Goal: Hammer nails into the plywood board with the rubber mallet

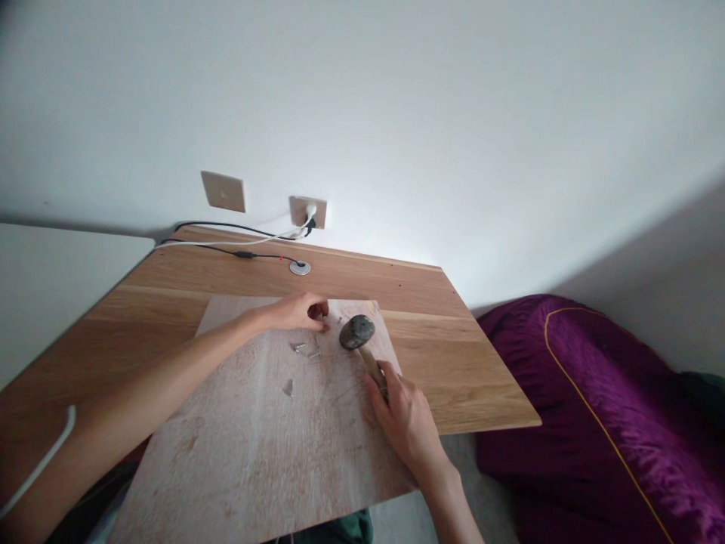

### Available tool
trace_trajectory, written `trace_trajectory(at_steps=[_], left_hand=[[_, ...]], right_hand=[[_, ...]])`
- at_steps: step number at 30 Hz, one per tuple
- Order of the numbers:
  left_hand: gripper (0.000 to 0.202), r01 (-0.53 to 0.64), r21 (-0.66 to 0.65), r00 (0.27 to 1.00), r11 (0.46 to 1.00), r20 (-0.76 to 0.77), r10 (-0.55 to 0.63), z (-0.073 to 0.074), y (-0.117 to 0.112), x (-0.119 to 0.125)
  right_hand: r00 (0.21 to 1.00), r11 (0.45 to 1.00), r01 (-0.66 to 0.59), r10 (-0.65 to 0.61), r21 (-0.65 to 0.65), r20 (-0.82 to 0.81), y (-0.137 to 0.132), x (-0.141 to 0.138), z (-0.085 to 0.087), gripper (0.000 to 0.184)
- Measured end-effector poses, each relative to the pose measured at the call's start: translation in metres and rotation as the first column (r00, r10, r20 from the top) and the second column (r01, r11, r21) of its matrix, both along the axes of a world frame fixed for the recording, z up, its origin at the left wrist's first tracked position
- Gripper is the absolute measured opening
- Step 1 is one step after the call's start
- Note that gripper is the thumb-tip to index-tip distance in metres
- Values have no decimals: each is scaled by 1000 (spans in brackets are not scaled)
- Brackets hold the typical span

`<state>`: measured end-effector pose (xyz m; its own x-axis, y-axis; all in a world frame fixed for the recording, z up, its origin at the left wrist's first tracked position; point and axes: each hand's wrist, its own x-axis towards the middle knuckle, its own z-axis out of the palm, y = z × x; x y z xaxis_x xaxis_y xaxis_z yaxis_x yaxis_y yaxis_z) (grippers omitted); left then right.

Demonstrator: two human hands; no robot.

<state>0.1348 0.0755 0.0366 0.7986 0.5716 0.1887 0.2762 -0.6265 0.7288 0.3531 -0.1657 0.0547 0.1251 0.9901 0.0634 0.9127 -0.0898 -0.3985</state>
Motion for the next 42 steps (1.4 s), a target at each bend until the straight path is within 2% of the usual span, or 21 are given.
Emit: trace_trajectory(at_steps=[7, 15, 21, 23, 27, 31, 35, 39, 42], left_hand=[[17, -49, -27, 998, 998, 36, 50, -6, 0, 2], [6, -27, -25, 999, 999, 35, 28, -4, -1, 1], [8, -3, 28, 1000, 1000, -8, 3, -4, -3, -3], [17, 1, 72, 1000, 997, -30, 1, -6, -3, -4], [57, -22, 168, 1000, 986, -16, 25, -9, -3, -5], [64, -65, 261, 998, 963, 29, 60, -10, -4, -5], [59, -72, 277, 997, 958, 20, 69, -8, -4, -6], [37, -58, 275, 996, 960, -46, 74, -6, -3, -7], [17, -30, 231, 998, 972, -45, 41, -6, -1, -6]], right_hand=[[994, 999, -20, 16, -36, -105, 3, -1, 9, 40], [973, 996, -25, 5, -86, -230, 8, -5, 14, 34], [916, 988, 33, -91, -153, -391, 26, -18, 21, 37], [905, 991, 63, -106, -117, -412, 34, -22, 29, 39], [898, 997, 72, -71, -14, -434, 45, -28, 43, 40], [910, 1000, 24, -17, 13, -415, 49, -37, 43, 38], [933, 997, -29, 0, -74, -359, 51, -41, 35, 37], [911, 996, 74, -91, -57, -402, 46, -33, 30, 44], [884, 995, 80, -99, -59, -457, 40, -26, 30, 43]])
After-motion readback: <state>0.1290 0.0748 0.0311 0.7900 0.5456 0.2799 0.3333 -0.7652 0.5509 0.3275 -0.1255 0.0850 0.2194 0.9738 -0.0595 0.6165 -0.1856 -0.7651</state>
